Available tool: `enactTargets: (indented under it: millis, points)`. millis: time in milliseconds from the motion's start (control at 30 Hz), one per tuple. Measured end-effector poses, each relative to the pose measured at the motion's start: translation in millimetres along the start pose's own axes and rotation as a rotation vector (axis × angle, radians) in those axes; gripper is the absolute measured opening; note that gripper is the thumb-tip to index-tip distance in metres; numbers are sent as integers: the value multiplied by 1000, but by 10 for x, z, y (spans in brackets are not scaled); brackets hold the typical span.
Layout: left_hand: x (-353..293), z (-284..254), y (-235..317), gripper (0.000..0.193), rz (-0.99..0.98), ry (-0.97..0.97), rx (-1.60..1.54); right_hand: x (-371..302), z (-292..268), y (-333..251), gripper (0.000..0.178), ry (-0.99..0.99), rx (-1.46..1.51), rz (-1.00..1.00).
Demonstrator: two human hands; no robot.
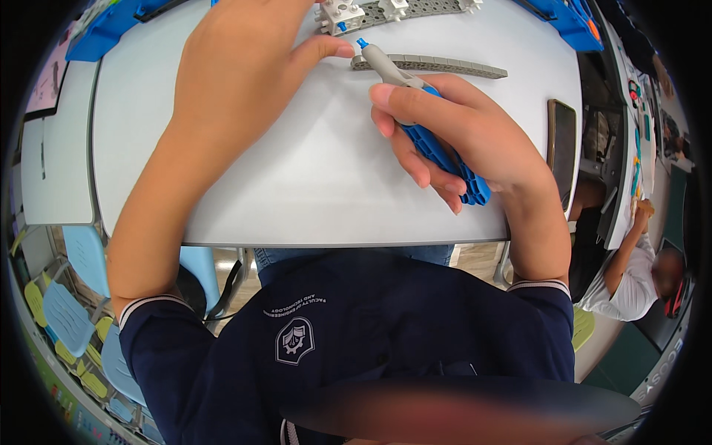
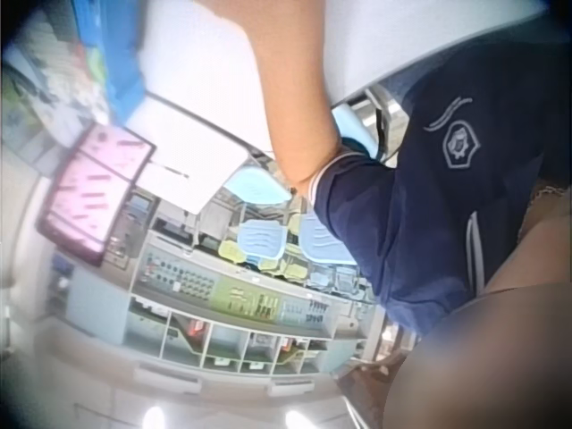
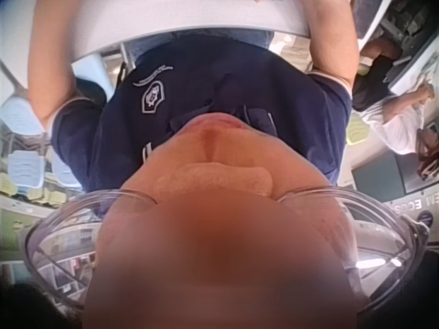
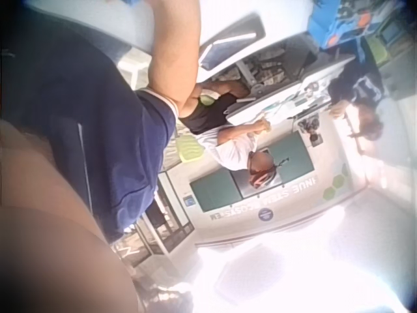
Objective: The person assembles a small LEGO structure using gray and white bricks, a blue connector, and a blue tool. They reference a tablet for instructions, select pieces from a blue storage case, and use the tool to secure components. The assembly progresses incrementally with visible additions to the structure.
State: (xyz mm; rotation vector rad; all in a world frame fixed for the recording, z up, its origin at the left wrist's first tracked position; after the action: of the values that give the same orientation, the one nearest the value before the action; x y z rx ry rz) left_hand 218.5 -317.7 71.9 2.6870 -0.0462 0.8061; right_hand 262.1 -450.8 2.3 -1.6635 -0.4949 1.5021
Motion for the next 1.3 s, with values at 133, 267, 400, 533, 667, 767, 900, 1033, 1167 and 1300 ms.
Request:
enactTargets:
  millis: [133,267,400,533,667,767,900,1033,1167,1300]
  points:
    - [-25,91,-13,47,-6,-41,30,9,-53,27,41,109,33,-14]
    - [-14,128,-92,33,-62,-23,55,35,-58,31,39,102,49,-12]
    - [-14,147,-215,34,-196,-16,-153,48,-71,47,38,105,84,-16]
    - [-52,163,-298,35,-327,-36,-335,66,-88,66,38,106,102,-20]
    - [-62,164,-311,34,-369,-52,-463,90,-84,81,37,85,123,-11]
    - [-55,165,-290,35,-349,-49,-510,94,-78,90,37,78,125,-5]
    - [-67,147,-285,35,-327,-31,-529,86,-58,92,37,63,126,-6]
    - [-69,137,-264,35,-286,-32,-564,87,-36,74,36,7,133,-4]
    - [-68,117,-246,36,-252,-42,-566,80,-17,71,34,-19,147,-9]
    - [-75,114,-220,36,-237,-35,-599,74,-2,71,33,-3,186,-25]
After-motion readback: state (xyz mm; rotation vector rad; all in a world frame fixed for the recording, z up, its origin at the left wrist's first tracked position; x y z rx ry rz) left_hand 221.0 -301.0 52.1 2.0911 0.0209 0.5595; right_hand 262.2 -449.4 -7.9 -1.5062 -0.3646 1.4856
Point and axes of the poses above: each hand's wrist, its own x-axis towards the middle knuckle, its own z-axis out of the palm, y = z × x, the point moved 10 cm from there along x, towards the middle knuckle, and after that the axes turned 2 degrees about -x, right-handed, at the moved point
